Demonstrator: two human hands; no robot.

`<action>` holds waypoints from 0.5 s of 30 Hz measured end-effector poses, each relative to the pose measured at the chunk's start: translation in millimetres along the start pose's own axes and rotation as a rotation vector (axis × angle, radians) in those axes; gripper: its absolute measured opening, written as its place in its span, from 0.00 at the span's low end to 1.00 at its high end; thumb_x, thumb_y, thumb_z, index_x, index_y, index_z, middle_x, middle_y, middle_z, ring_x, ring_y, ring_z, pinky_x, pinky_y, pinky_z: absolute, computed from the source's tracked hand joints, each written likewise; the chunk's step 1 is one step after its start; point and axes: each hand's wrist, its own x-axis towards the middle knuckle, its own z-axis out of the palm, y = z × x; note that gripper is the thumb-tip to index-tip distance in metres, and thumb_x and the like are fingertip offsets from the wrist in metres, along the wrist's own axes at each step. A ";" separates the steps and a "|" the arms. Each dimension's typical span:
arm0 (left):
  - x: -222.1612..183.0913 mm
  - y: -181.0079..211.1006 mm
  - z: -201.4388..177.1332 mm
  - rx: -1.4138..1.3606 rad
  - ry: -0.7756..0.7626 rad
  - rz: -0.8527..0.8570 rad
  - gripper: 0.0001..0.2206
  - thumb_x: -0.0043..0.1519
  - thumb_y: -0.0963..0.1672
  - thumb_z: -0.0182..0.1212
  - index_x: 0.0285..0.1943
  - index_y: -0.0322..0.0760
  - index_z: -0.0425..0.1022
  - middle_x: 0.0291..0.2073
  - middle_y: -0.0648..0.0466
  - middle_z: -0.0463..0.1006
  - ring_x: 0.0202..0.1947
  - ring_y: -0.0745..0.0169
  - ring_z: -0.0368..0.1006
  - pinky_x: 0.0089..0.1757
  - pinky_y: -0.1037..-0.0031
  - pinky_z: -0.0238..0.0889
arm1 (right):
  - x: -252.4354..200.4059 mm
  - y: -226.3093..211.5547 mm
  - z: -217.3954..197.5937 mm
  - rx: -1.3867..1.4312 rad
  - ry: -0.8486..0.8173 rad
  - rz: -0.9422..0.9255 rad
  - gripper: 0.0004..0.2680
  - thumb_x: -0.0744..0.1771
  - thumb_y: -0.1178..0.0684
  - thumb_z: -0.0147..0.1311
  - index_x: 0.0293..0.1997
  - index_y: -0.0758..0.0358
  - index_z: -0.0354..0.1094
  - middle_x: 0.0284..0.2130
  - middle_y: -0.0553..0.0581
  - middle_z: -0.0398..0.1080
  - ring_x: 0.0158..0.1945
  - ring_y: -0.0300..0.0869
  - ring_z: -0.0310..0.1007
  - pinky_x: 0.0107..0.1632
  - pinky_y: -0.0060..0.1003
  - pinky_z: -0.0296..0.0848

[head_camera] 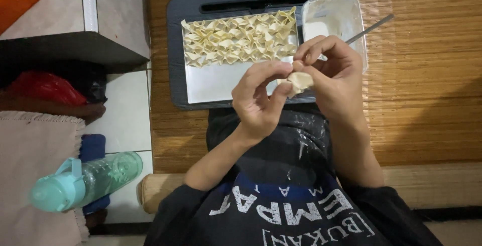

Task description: The person is folding square pastry sheets into decorative star shapes. They use a fork to apply a liquid adhesive to the center of each sheet before folding the corners inward.

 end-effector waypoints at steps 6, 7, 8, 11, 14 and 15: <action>-8.2 -24.2 -1.3 0.228 0.050 0.181 0.13 0.61 0.38 0.70 0.54 0.31 0.78 0.46 0.49 0.82 0.42 0.56 0.81 0.42 0.71 0.79 | -1.4 -1.0 16.8 -0.114 0.086 -0.081 0.08 0.67 0.67 0.66 0.35 0.66 0.66 0.36 0.62 0.74 0.43 0.43 0.78 0.40 0.31 0.82; -6.2 -27.5 -13.4 0.229 0.051 0.171 0.13 0.61 0.38 0.70 0.54 0.31 0.78 0.46 0.49 0.82 0.42 0.56 0.81 0.42 0.71 0.79 | 3.7 -0.7 12.3 -0.117 0.089 -0.072 0.08 0.67 0.67 0.66 0.35 0.66 0.66 0.36 0.62 0.74 0.43 0.43 0.78 0.40 0.31 0.82; -9.8 -26.0 -26.0 0.355 0.026 0.026 0.11 0.64 0.39 0.64 0.55 0.33 0.74 0.47 0.51 0.79 0.45 0.58 0.77 0.48 0.71 0.75 | 1.9 -1.2 7.9 -0.168 0.044 -0.076 0.08 0.68 0.69 0.61 0.41 0.65 0.64 0.40 0.59 0.71 0.44 0.42 0.75 0.46 0.32 0.80; -10.8 -28.8 -70.7 0.469 0.017 -0.164 0.11 0.70 0.40 0.56 0.60 0.41 0.69 0.52 0.56 0.73 0.51 0.63 0.73 0.56 0.72 0.72 | -1.8 13.8 -24.9 -0.249 -0.007 -0.083 0.08 0.70 0.71 0.54 0.50 0.66 0.61 0.45 0.59 0.67 0.46 0.45 0.71 0.56 0.40 0.81; -4.9 -21.5 -105.2 0.503 0.020 -0.209 0.11 0.70 0.37 0.54 0.60 0.42 0.69 0.51 0.57 0.72 0.50 0.65 0.72 0.54 0.74 0.71 | -13.0 13.7 -57.5 -0.309 -0.047 -0.029 0.07 0.73 0.70 0.51 0.55 0.68 0.59 0.49 0.63 0.67 0.47 0.46 0.71 0.57 0.41 0.82; -10.2 -12.3 -117.0 0.552 -0.008 -0.240 0.10 0.68 0.36 0.54 0.56 0.37 0.70 0.46 0.55 0.74 0.44 0.63 0.72 0.48 0.74 0.69 | -25.5 11.3 -66.1 -0.335 -0.071 0.055 0.07 0.75 0.70 0.52 0.56 0.69 0.59 0.51 0.63 0.68 0.47 0.45 0.71 0.56 0.38 0.80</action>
